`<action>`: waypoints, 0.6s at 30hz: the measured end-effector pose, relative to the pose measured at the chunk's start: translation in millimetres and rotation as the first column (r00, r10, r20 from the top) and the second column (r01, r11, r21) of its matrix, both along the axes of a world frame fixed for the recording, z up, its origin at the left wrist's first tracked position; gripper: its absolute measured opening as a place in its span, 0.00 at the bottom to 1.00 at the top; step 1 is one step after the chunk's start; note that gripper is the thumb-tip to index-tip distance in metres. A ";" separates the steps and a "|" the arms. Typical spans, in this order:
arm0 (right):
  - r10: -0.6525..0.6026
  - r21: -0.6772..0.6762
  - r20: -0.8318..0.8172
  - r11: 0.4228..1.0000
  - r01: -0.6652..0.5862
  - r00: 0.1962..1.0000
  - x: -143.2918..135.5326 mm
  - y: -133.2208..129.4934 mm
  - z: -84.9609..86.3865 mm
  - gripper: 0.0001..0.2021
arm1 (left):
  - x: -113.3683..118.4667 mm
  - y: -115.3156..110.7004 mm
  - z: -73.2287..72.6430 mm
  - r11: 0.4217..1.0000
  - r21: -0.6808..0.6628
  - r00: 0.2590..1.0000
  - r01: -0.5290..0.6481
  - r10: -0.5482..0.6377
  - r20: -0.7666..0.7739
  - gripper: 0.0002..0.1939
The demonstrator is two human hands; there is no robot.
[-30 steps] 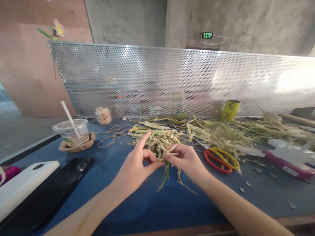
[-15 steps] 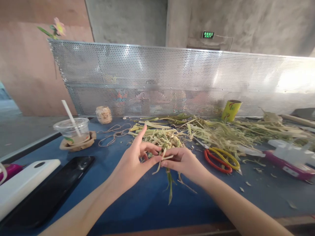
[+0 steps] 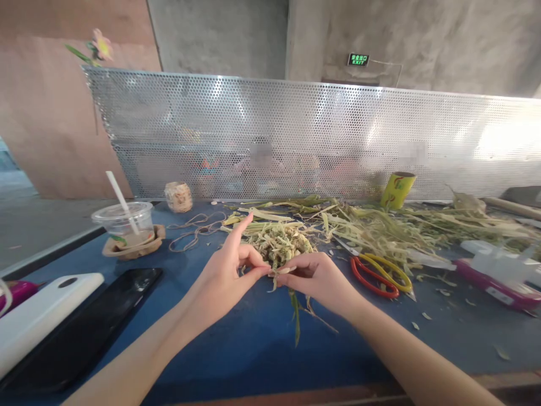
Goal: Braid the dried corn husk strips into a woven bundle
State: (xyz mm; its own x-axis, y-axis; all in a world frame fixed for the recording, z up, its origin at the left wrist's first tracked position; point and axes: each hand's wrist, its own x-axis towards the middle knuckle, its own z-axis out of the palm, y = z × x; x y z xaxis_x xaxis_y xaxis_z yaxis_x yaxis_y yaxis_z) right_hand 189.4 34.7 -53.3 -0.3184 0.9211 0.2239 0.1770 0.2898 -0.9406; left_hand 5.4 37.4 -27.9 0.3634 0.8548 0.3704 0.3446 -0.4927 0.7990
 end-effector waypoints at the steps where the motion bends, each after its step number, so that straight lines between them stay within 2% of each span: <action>1: -0.005 0.031 0.024 1.000 0.004 1.000 0.9 0.5 0.5 0.09 | -0.4 0.8 0.6 1.000 -0.025 1.000 0.004 -0.004 0.005 0.40; 5: -0.069 0.214 0.209 0.977 0.023 0.975 3.1 0.6 3.4 0.18 | -1.0 2.2 -0.8 0.995 -0.075 0.997 0.069 -0.068 0.020 0.38; 10: -0.154 0.426 0.350 0.905 -0.011 0.924 1.4 -2.7 4.8 0.19 | 5.8 -0.4 -6.1 0.975 -0.160 0.975 0.156 -0.126 0.184 0.47; 14: -0.259 0.614 0.429 0.786 -0.069 0.865 3.4 -3.3 3.3 0.17 | 10.9 -3.2 -3.9 0.968 -0.223 0.967 0.112 -0.055 0.249 0.48; 18: -0.411 0.750 0.507 0.643 -0.153 0.758 6.2 -3.6 1.9 0.16 | 10.2 -2.2 -5.4 0.963 -0.248 0.976 0.105 -0.052 0.211 0.50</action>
